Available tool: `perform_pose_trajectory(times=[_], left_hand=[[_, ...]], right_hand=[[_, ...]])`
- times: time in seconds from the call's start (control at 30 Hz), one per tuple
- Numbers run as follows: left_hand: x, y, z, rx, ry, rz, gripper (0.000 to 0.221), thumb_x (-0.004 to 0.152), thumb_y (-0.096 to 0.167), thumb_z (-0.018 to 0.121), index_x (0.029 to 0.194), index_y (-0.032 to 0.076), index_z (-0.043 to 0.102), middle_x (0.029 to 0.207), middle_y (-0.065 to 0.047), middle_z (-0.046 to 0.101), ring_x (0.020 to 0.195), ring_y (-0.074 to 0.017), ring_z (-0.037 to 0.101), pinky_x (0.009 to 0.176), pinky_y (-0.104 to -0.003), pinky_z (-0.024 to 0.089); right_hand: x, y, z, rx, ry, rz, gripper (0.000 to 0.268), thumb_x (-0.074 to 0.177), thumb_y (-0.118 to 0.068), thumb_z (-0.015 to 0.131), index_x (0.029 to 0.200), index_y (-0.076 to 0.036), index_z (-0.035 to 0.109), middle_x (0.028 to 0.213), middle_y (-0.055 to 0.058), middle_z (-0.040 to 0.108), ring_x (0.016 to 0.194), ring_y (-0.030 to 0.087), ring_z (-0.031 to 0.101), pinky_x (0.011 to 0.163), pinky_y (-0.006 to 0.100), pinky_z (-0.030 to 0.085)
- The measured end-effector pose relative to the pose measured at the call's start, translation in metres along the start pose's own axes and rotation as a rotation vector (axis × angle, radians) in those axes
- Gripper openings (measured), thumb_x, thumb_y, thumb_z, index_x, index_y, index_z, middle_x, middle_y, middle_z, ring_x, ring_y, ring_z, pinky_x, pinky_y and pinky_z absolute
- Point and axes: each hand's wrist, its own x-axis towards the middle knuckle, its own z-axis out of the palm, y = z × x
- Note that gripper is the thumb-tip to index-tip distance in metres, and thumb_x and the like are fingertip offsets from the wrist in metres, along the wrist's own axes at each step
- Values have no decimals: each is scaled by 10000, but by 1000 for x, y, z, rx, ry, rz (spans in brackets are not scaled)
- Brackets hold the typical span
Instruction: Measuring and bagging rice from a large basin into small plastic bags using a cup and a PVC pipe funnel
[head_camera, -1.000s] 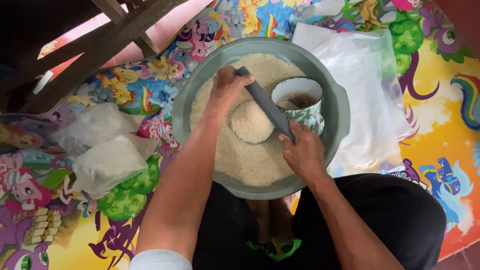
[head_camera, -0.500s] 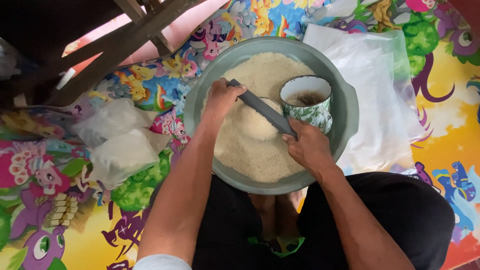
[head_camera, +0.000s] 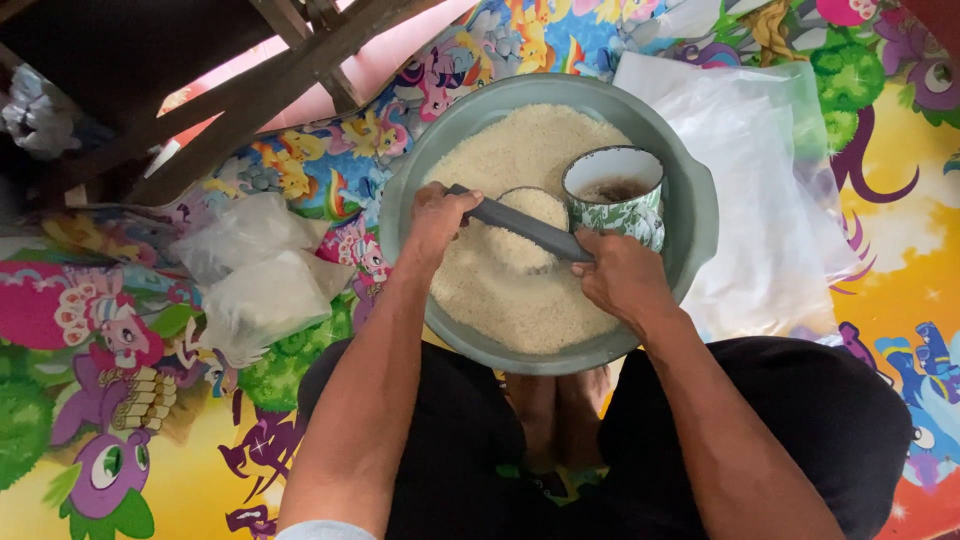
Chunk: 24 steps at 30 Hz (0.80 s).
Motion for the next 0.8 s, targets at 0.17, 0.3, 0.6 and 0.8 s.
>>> perform_pose_trajectory(times=[0.17, 0.3, 0.6, 0.8], left_hand=[[-23, 6, -2, -52, 15, -39, 721, 848, 345, 751, 1356, -123, 546, 1023, -233, 723, 921, -287, 762, 702, -423, 580], [-37, 1, -2, -90, 37, -39, 684, 851, 362, 761, 1333, -78, 556, 987, -178, 725, 888, -249, 766, 691, -370, 601], [-50, -17, -2, -191, 77, -72, 714, 801, 363, 785, 1279, -113, 552, 947, -227, 720, 843, -293, 770, 639, -381, 612], [-64, -29, -5, -220, 37, -37, 769, 839, 345, 754, 1337, -178, 490, 971, -261, 694, 856, -292, 756, 646, -358, 607]], right_hand=[[-2, 3, -5, 4, -22, -12, 489, 927, -248, 676, 1397, -114, 663, 1169, 217, 725, 1085, 432, 703, 918, 553, 561], [1, 10, -1, -12, -47, -32, 467, 925, -295, 713, 1362, -133, 690, 1142, 219, 736, 1085, 432, 714, 925, 553, 557], [-5, 7, -7, 45, -88, -51, 505, 919, -291, 713, 1384, -99, 674, 1201, 275, 724, 1117, 503, 675, 973, 621, 527], [-6, 9, -1, -22, -54, -116, 441, 911, -272, 731, 1323, -116, 714, 1122, 238, 740, 1054, 462, 711, 898, 581, 568]])
